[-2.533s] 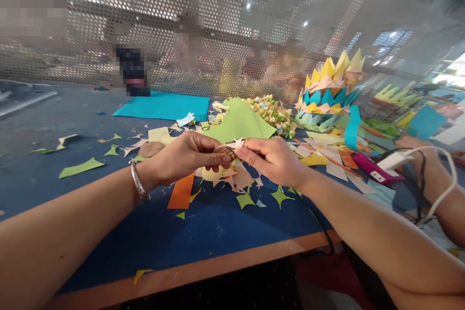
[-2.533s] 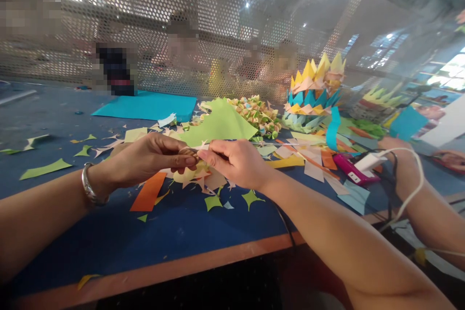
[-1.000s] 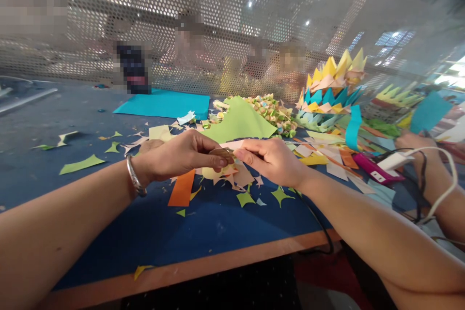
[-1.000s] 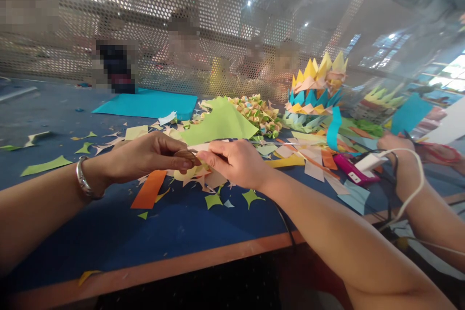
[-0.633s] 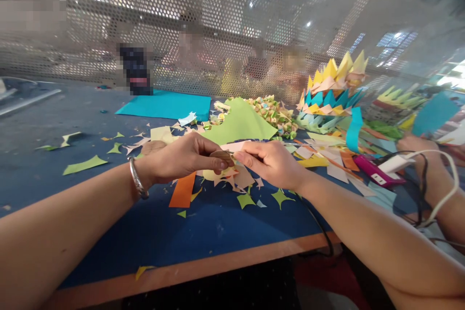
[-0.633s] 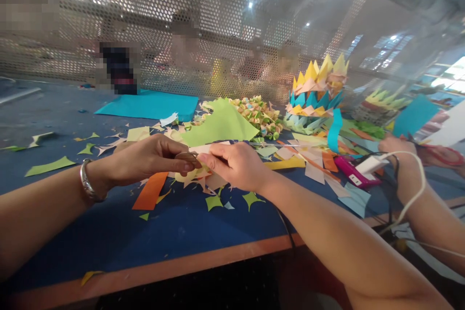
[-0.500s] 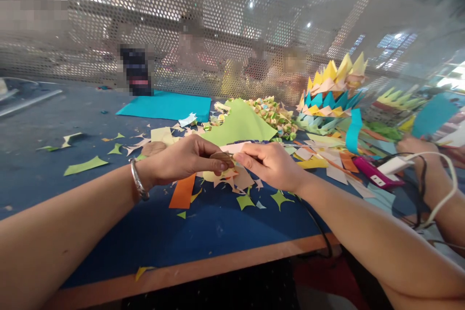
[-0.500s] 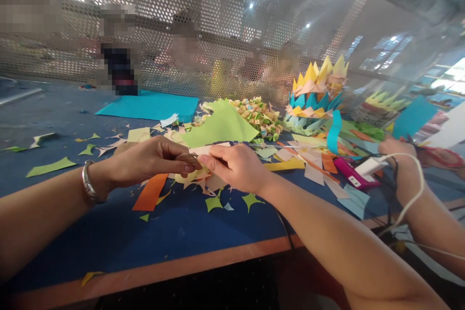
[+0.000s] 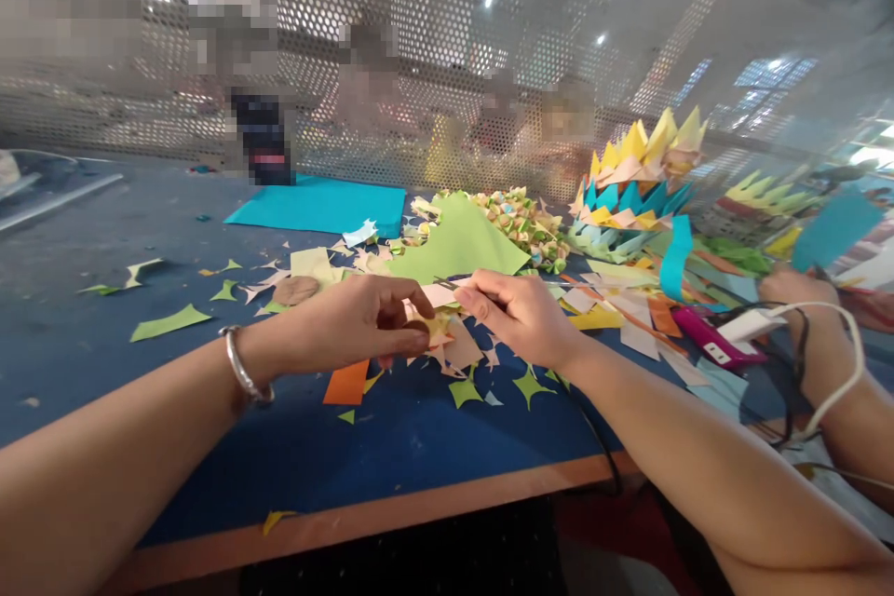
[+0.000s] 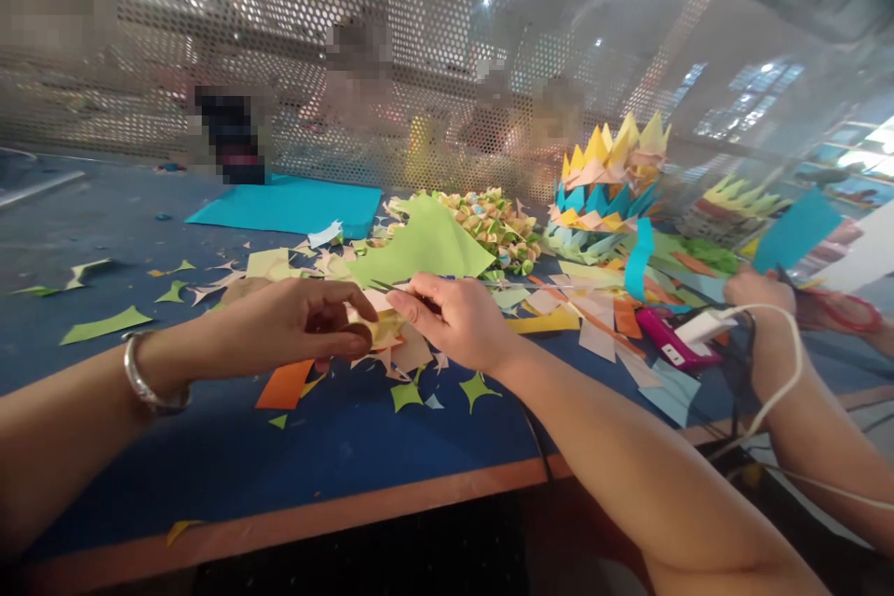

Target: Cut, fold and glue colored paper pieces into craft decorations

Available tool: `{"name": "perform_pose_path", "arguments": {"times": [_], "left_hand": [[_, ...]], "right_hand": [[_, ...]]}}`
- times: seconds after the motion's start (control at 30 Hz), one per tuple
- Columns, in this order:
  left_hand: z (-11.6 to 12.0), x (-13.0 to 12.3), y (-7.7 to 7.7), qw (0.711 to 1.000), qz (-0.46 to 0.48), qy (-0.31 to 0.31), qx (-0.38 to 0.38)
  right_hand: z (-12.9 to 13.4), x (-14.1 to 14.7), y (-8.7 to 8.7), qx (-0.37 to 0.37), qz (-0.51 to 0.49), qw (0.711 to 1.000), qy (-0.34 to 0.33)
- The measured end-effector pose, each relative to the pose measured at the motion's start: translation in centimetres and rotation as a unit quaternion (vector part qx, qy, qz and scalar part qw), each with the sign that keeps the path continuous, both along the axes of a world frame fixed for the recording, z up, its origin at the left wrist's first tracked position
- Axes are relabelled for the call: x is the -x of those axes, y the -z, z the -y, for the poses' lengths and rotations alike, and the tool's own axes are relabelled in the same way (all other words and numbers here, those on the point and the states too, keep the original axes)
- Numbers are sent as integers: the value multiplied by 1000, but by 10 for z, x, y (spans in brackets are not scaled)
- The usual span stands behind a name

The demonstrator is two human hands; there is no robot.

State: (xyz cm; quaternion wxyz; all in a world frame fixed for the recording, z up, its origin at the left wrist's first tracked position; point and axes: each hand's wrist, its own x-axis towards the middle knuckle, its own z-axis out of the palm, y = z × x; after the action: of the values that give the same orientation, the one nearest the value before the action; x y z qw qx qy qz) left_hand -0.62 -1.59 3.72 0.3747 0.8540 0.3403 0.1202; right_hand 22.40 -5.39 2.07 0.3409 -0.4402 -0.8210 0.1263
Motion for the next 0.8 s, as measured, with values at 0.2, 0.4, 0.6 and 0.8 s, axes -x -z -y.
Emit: {"name": "perform_pose_path", "arguments": {"times": [0.2,0.4,0.6,0.8], "left_hand": [[-5,11,-8,975,-138,-67,-164],[1,10,-3,959,-209,-11,-189],[6,9,6,960,-184,2,-209],[3,16,2,963,-186,10,-197]], "right_hand": [[-2,-2,-3,-2,20,1000,-5],[-3,-4,-3,14,130,991,12],[-3,-1,-1,45,232,972,18],[-2,1,-2,76,278,957,11]]}}
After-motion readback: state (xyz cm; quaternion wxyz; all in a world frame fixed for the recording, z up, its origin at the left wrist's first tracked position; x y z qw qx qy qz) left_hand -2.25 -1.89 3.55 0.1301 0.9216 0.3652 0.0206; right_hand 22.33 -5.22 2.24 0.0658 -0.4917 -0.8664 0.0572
